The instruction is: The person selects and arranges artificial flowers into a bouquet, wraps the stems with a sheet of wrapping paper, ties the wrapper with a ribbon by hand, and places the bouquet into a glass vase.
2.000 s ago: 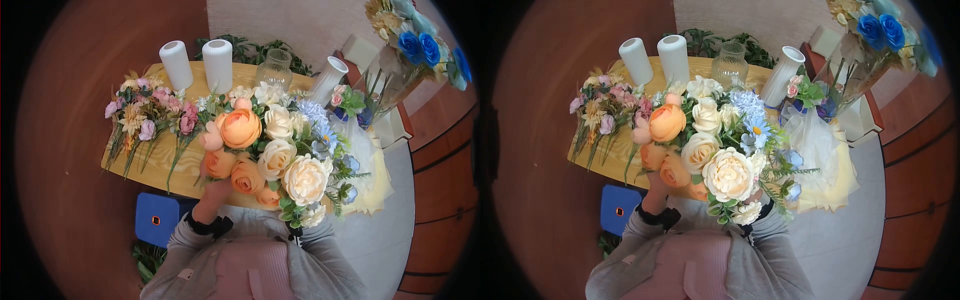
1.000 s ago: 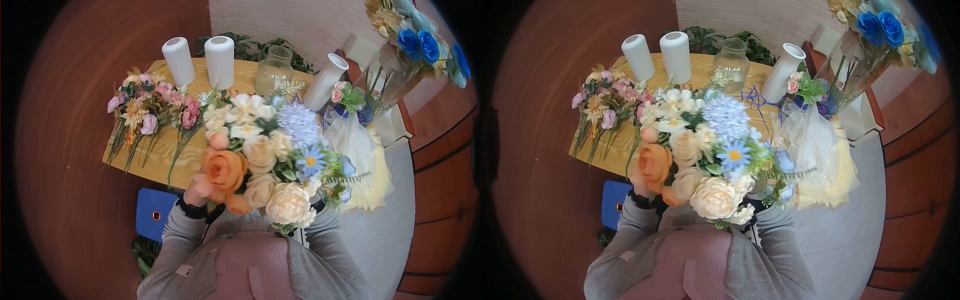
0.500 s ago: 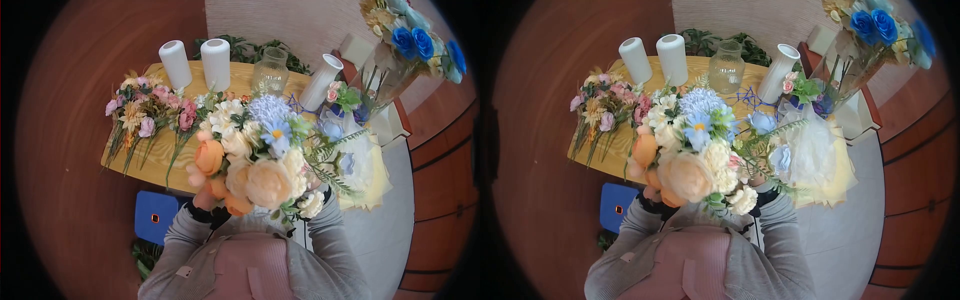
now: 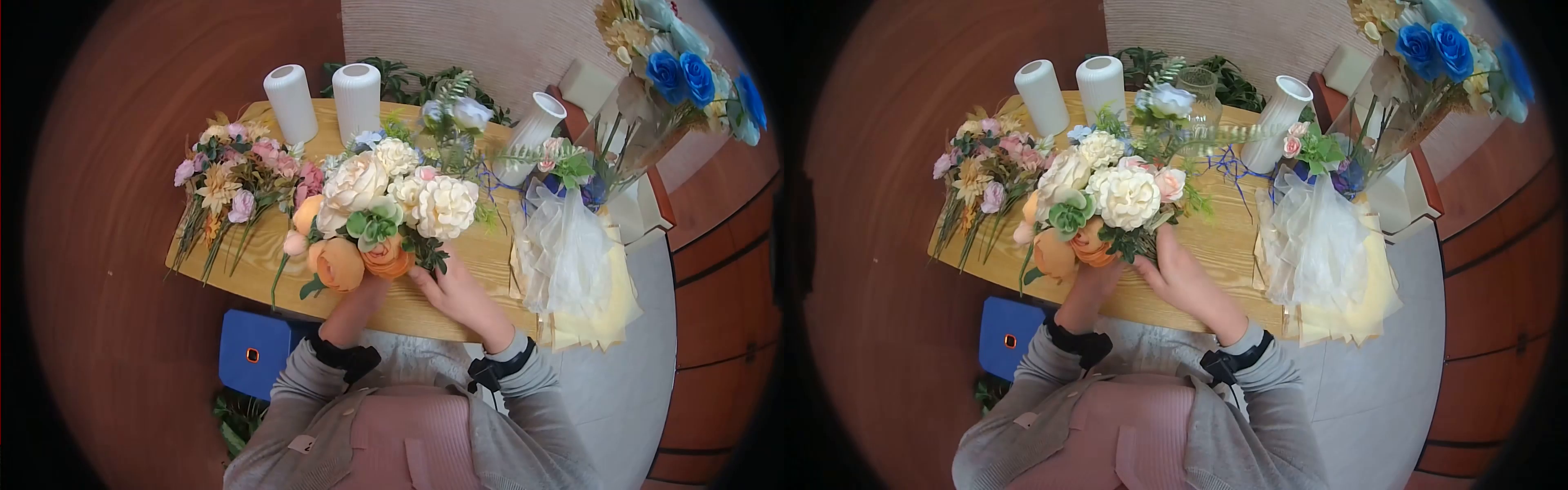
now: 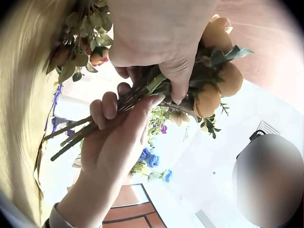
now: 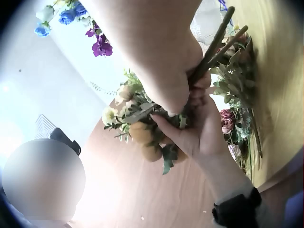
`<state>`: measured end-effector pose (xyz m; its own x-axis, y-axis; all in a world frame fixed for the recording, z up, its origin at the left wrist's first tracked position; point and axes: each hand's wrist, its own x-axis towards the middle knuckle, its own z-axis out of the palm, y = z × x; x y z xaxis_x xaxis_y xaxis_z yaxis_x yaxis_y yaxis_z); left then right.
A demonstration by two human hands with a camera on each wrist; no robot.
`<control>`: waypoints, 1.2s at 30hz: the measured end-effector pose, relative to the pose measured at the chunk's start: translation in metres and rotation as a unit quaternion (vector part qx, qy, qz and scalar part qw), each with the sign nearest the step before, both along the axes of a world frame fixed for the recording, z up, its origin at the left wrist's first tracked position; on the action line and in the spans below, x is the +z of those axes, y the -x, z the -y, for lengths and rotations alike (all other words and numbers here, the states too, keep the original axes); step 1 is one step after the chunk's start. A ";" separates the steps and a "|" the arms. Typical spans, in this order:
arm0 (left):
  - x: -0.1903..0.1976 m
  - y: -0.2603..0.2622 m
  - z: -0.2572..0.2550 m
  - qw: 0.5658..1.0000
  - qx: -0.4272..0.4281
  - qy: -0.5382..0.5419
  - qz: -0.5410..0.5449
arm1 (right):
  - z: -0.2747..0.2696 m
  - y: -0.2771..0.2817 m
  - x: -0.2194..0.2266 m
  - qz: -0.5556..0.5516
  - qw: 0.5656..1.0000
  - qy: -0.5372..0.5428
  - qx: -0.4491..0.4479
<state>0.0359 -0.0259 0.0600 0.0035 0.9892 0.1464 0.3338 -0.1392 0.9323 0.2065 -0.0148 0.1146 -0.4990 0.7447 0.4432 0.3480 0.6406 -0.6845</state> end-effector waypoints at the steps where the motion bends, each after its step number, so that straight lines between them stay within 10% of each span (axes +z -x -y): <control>1: -0.009 -0.003 -0.002 1.000 -0.001 0.001 0.000 | 0.001 -0.001 -0.001 0.053 0.998 -0.017 0.004; 4: -0.025 -0.008 -0.002 0.948 0.015 0.069 0.311 | 0.010 0.005 0.011 0.096 0.994 -0.034 -0.035; 6: 0.013 -0.011 0.013 0.968 0.047 -0.042 -0.245 | 0.011 0.005 0.001 0.099 0.993 -0.034 -0.053; 7: 0.015 -0.014 0.011 0.967 0.046 -0.041 -0.246 | 0.012 0.005 -0.003 0.102 0.992 -0.036 -0.070; 9: 0.018 -0.021 0.007 0.972 0.087 0.112 0.187 | 0.014 0.009 -0.006 0.082 0.992 -0.025 -0.089; 10: 0.016 -0.022 0.007 0.972 0.086 0.113 0.185 | 0.016 0.010 -0.008 0.064 0.992 -0.014 -0.108; 12: 0.007 -0.023 0.008 0.852 0.050 0.075 0.515 | 0.018 0.009 -0.009 0.047 0.993 -0.014 -0.111; 18: -0.005 -0.021 0.011 0.785 0.001 0.077 0.615 | 0.021 0.005 -0.009 0.049 0.995 -0.047 -0.077; 25: -0.036 -0.015 0.015 0.886 -0.074 0.034 0.456 | 0.032 0.001 -0.011 0.047 0.997 -0.021 -0.051; 28: -0.092 -0.002 0.013 0.984 -0.029 -0.078 0.158 | 0.035 -0.002 -0.014 0.037 0.998 -0.033 -0.046; 32: -0.084 0.008 0.031 0.880 -0.064 -0.017 0.471 | 0.043 -0.005 -0.016 0.034 0.998 -0.042 -0.044; 36: -0.065 0.013 0.052 0.676 -0.102 0.053 0.728 | 0.050 -0.007 -0.018 0.012 0.996 -0.063 -0.064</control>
<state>0.0226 -0.0780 -0.0050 0.0694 0.9952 0.0691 -0.9641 0.0491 0.2609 0.2133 -0.0647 0.0967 -0.4160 0.7423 0.5254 0.4474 0.6700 -0.5924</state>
